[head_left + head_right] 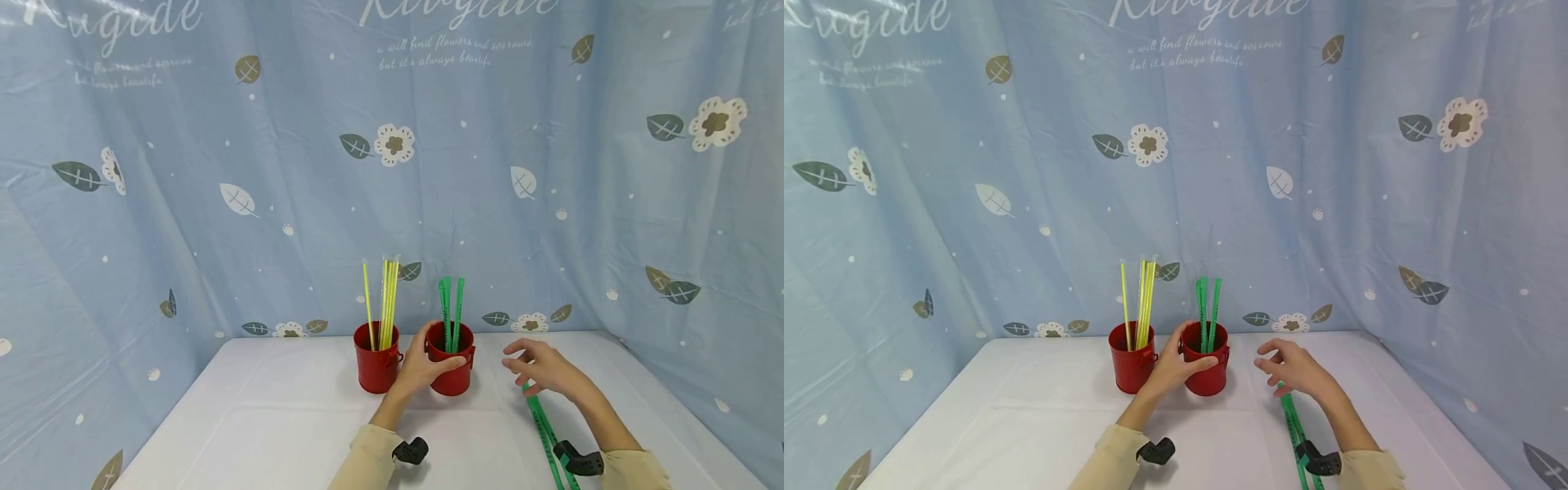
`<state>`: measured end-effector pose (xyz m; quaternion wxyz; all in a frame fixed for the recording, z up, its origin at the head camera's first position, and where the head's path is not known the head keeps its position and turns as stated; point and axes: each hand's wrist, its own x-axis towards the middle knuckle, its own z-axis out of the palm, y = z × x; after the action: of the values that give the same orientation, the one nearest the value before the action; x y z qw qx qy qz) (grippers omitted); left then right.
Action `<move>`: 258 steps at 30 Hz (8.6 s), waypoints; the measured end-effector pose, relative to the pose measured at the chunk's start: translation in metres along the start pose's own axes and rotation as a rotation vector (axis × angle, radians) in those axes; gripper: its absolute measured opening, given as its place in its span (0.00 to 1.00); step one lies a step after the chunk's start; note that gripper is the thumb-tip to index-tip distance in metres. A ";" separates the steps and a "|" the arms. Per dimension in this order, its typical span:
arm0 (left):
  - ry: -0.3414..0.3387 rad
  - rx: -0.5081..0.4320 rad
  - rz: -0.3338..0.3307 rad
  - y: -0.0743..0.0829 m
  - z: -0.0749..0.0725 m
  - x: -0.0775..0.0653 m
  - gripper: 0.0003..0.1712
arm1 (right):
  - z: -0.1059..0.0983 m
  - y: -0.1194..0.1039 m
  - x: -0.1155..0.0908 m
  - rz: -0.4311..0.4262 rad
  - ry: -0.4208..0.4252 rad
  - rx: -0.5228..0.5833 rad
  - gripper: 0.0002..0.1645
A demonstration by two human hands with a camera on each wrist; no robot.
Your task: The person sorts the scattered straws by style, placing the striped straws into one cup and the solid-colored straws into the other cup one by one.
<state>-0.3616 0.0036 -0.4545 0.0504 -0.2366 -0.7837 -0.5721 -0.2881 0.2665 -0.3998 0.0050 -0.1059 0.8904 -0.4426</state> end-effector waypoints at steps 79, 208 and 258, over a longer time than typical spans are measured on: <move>0.006 -0.008 -0.009 -0.001 0.001 0.002 0.52 | 0.030 0.007 -0.004 0.358 -0.144 -0.236 0.32; 0.016 0.016 0.026 -0.007 0.003 -0.002 0.52 | 0.004 -0.115 0.029 -0.590 0.771 0.087 0.34; 0.020 0.020 0.014 -0.006 0.005 -0.003 0.54 | 0.048 -0.059 0.053 -0.511 0.699 -0.007 0.34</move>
<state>-0.3606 0.0063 -0.4623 0.0645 -0.2360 -0.7870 -0.5664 -0.3238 0.1841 -0.3777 -0.4072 -0.1668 0.7851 -0.4359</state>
